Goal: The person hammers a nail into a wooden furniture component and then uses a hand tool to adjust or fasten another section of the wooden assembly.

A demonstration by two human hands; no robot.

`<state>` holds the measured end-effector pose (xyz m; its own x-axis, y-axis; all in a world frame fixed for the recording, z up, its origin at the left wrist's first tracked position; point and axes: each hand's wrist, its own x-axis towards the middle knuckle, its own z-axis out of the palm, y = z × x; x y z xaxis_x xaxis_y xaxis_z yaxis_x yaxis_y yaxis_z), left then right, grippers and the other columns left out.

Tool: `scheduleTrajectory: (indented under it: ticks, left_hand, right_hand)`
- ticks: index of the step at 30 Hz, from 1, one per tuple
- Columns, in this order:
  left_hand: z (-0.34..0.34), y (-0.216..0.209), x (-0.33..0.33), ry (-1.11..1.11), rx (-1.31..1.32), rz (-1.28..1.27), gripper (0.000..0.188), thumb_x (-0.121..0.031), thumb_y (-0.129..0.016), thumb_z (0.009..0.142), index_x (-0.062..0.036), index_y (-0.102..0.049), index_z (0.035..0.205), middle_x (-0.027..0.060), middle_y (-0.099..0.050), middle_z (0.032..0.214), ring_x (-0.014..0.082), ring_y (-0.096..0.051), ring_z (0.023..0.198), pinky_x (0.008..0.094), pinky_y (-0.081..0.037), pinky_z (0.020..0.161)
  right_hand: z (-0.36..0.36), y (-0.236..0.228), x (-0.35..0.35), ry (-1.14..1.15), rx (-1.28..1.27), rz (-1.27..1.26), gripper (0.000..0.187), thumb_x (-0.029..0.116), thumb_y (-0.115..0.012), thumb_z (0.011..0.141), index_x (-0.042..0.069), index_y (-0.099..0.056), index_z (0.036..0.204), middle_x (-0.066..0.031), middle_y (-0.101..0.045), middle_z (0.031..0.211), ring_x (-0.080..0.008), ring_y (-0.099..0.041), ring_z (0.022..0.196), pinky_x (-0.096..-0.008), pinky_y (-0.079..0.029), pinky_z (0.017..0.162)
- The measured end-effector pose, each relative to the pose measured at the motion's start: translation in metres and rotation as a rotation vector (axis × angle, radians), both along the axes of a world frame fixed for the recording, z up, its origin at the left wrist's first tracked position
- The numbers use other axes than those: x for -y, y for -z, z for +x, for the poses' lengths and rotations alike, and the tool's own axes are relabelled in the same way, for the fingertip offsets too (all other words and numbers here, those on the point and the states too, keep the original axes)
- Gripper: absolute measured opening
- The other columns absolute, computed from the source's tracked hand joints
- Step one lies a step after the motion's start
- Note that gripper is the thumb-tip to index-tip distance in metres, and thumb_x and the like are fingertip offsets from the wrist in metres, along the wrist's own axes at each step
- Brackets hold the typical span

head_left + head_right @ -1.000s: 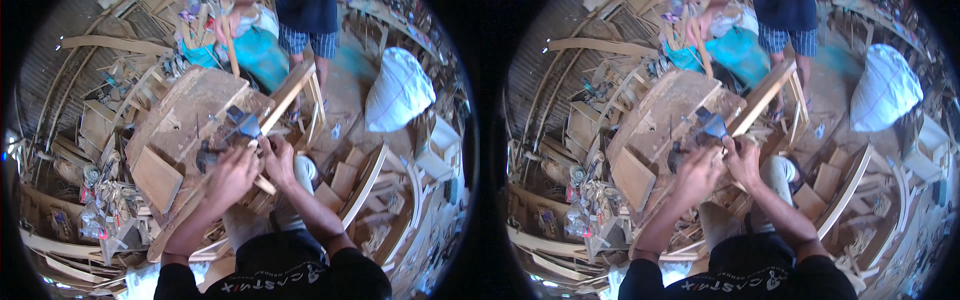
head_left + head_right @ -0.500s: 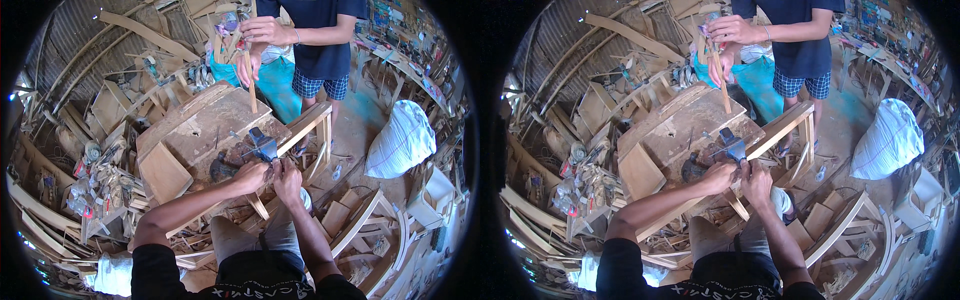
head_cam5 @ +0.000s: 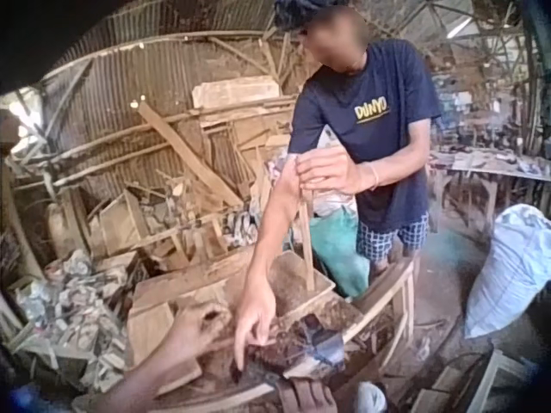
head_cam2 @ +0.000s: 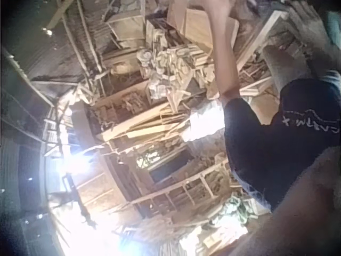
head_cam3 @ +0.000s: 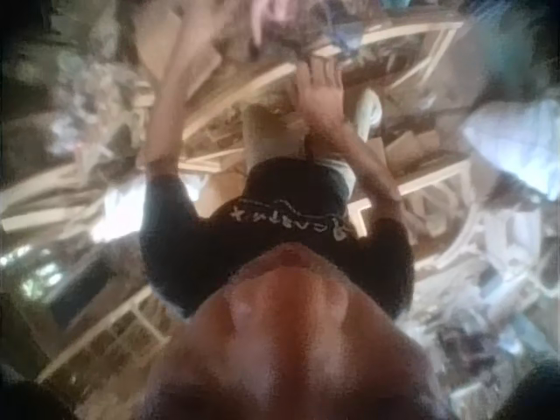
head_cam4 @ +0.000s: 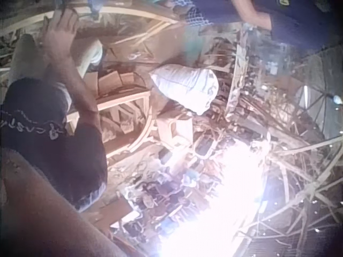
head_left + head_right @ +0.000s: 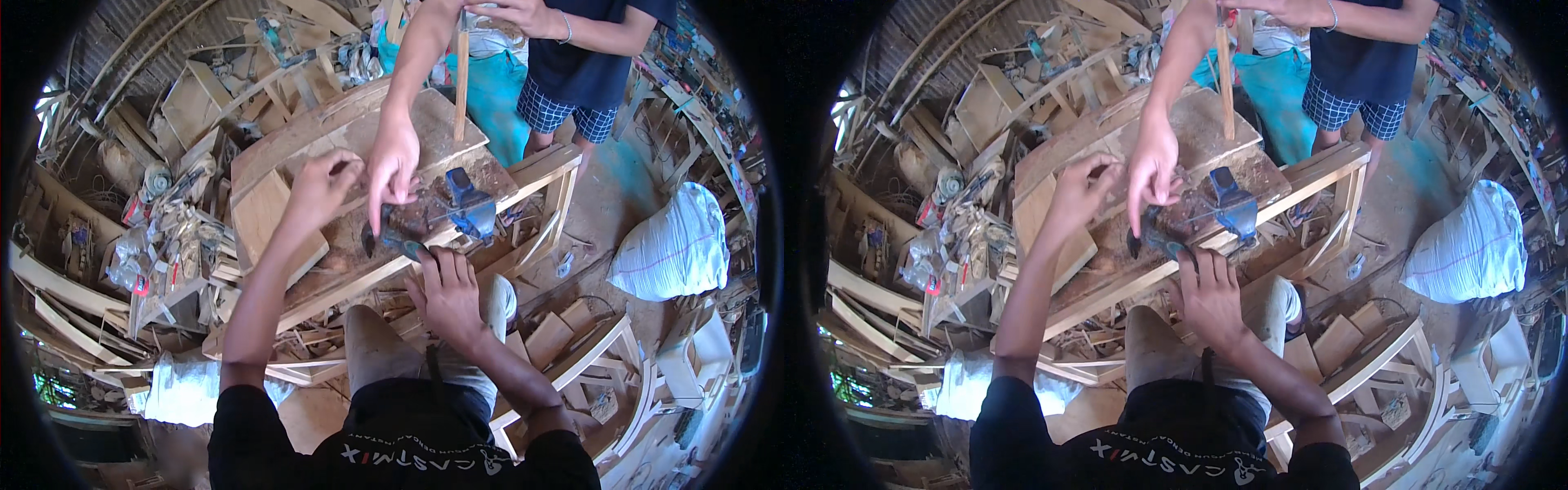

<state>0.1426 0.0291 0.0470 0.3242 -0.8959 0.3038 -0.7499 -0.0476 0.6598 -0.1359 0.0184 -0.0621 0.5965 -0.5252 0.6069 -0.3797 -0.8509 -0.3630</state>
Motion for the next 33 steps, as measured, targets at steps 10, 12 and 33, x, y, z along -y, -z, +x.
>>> scheduleTrajectory:
  ticks: [10, 12, 33]
  left_hand:
    - [0.051, 0.071, 0.093, -0.034, 0.297, 0.332, 0.031, -0.025, -0.077, 0.093, 0.0015, -0.077, 0.110, 0.0231, -0.077, 0.099, 0.0310, -0.076, 0.087, 0.0445, -0.058, 0.081]
    - [0.058, 0.070, 0.106, -0.014, 0.235, 0.469, 0.032, -0.021, -0.078, 0.091, 0.0049, -0.076, 0.110, 0.0269, -0.077, 0.099, 0.0326, -0.076, 0.088, 0.0452, -0.058, 0.080]
    - [0.066, 0.082, 0.004, 0.037, 0.143, -0.100, 0.011, 0.000, -0.064, 0.104, 0.0028, -0.072, 0.111, 0.0131, -0.078, 0.093, 0.0163, -0.074, 0.080, 0.0332, -0.059, 0.074]
  right_hand:
    - [0.006, 0.022, 0.009, -0.033, 0.113, 0.056, 0.043, 0.013, -0.074, 0.094, 0.001, -0.060, 0.133, -0.0183, -0.061, 0.133, -0.0378, -0.067, 0.112, -0.0475, -0.057, 0.094]
    - [-0.002, 0.019, 0.001, -0.029, 0.180, -0.017, 0.044, 0.012, -0.074, 0.094, 0.001, -0.060, 0.134, -0.0194, -0.061, 0.135, -0.0379, -0.067, 0.114, -0.0470, -0.057, 0.093]
    - [-0.110, 0.162, -0.045, 0.247, 0.256, 0.778, 0.015, 0.009, -0.069, 0.099, 0.000, -0.070, 0.111, -0.0182, -0.077, 0.093, -0.0299, -0.078, 0.084, -0.0391, -0.060, 0.077]
